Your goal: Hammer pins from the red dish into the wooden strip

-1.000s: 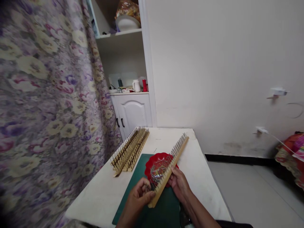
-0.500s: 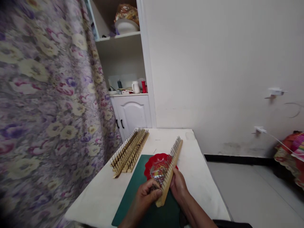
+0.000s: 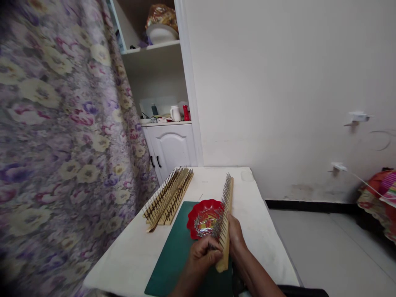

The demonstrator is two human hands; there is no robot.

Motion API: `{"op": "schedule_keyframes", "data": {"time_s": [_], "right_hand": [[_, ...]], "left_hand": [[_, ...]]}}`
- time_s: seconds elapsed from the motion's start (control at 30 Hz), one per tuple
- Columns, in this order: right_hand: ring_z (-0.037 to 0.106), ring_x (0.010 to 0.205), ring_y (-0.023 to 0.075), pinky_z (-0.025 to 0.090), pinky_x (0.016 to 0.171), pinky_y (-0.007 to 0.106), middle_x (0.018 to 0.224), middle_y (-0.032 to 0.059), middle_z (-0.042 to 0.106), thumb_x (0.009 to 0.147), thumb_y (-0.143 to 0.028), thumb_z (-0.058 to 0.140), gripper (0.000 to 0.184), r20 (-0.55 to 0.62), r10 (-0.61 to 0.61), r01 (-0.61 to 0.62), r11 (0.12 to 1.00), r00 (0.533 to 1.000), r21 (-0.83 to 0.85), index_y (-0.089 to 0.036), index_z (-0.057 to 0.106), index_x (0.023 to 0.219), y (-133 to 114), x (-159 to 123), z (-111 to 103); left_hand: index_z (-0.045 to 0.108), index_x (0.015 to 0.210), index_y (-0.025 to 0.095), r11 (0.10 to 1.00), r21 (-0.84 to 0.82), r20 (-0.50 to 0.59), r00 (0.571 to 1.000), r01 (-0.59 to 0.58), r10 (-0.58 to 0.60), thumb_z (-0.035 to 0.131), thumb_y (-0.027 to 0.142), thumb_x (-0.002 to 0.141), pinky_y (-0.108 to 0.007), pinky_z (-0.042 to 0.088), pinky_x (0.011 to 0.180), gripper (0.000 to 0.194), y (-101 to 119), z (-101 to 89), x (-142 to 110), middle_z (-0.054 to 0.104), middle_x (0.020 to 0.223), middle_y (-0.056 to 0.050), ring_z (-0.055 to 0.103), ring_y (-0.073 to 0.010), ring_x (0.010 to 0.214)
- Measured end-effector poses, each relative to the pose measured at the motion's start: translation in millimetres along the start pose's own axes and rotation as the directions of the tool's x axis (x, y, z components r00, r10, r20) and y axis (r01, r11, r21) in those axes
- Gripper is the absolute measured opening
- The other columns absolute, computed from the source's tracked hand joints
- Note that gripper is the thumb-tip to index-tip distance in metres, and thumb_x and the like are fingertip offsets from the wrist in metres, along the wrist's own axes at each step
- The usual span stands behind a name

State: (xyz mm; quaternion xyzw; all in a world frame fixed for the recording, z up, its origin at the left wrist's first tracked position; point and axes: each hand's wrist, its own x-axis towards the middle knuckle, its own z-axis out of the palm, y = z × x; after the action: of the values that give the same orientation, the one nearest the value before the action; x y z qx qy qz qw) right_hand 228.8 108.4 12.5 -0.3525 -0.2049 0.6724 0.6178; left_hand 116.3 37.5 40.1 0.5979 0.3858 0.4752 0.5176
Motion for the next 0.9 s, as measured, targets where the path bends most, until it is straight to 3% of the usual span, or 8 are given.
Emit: {"op": "schedule_keyframes", "data": {"time_s": [0.13,0.33,0.43,0.5,0.7,0.8,0.9], "right_hand": [[0.052,0.035,0.0159,0.042,0.040,0.028,0.038,-0.0037,0.061,0.070,-0.043,0.063,0.028,-0.016,-0.009,0.008,0.999,1.000,-0.047,-0.021,0.057,0.053,-0.9,0.6,-1.3],[0.048,0.034,0.0137,0.038,0.036,0.026,0.035,-0.0056,0.058,0.069,-0.041,0.063,0.028,-0.044,-0.019,0.015,0.996,0.999,-0.083,-0.021,0.055,0.050,-1.4,4.6,-6.1],[0.050,0.035,0.0146,0.041,0.038,0.027,0.037,-0.0041,0.060,0.068,-0.042,0.063,0.029,-0.029,-0.010,0.007,0.995,1.000,-0.095,-0.021,0.055,0.051,-3.2,7.9,-9.2],[0.051,0.035,0.0153,0.043,0.040,0.028,0.037,-0.0039,0.061,0.069,-0.041,0.062,0.028,-0.023,-0.013,0.011,0.995,1.000,-0.099,-0.021,0.056,0.052,-3.8,9.2,-10.5],[0.059,0.044,0.0206,0.045,0.045,0.030,0.036,-0.0030,0.060,0.069,-0.040,0.062,0.026,0.004,-0.018,0.018,0.993,1.000,-0.114,-0.021,0.058,0.053,-3.5,5.7,-6.2],[0.060,0.048,0.0213,0.046,0.047,0.030,0.040,-0.0024,0.063,0.071,-0.041,0.062,0.026,0.007,-0.043,0.044,0.990,0.999,-0.131,-0.021,0.059,0.054,-2.4,4.2,-4.5],[0.059,0.048,0.0175,0.046,0.050,0.029,0.045,-0.0046,0.064,0.075,-0.038,0.060,0.024,0.010,-0.100,0.100,0.984,0.995,-0.148,-0.020,0.059,0.059,-0.1,5.6,-6.4]], "left_hand": [[0.062,0.066,0.015,0.994,0.083,0.014,0.997,-0.073,0.072,0.063,0.039,0.071,-0.022,0.037,0.057,0.024,4.7,4.6,-3.0,0.052,0.059,0.001,0.045,-0.0114,0.057],[0.052,0.064,0.017,0.999,-0.038,-0.044,0.999,-0.006,0.004,0.060,0.042,0.072,-0.020,0.034,0.050,0.028,2.4,11.8,2.6,0.045,0.053,0.005,0.039,-0.0092,0.050],[0.055,0.067,0.017,0.994,0.079,-0.003,0.997,-0.075,0.076,0.055,0.042,0.078,-0.021,0.036,0.054,0.028,8.2,16.2,-1.5,0.048,0.058,0.002,0.043,-0.0112,0.055],[0.055,0.069,0.017,0.976,0.193,-0.039,0.993,-0.105,0.115,0.050,0.041,0.082,-0.021,0.036,0.058,0.028,13.8,15.7,-4.9,0.049,0.062,0.002,0.045,-0.0121,0.061],[0.047,0.069,0.018,0.958,0.286,-0.188,0.978,-0.032,0.089,0.043,0.039,0.086,-0.021,0.033,0.057,0.027,12.7,-1.8,1.5,0.043,0.061,0.004,0.041,-0.0114,0.059],[0.049,0.069,0.019,0.914,0.405,-0.258,0.958,-0.008,0.122,0.041,0.035,0.086,-0.023,0.034,0.059,0.025,2.0,-17.2,20.1,0.049,0.063,0.003,0.046,-0.0134,0.061],[0.058,0.080,0.018,0.840,0.541,-0.256,0.958,0.029,0.132,0.046,0.027,0.081,-0.026,0.038,0.067,0.015,-9.9,-32.0,41.6,0.060,0.073,-0.001,0.055,-0.0180,0.071]]}}
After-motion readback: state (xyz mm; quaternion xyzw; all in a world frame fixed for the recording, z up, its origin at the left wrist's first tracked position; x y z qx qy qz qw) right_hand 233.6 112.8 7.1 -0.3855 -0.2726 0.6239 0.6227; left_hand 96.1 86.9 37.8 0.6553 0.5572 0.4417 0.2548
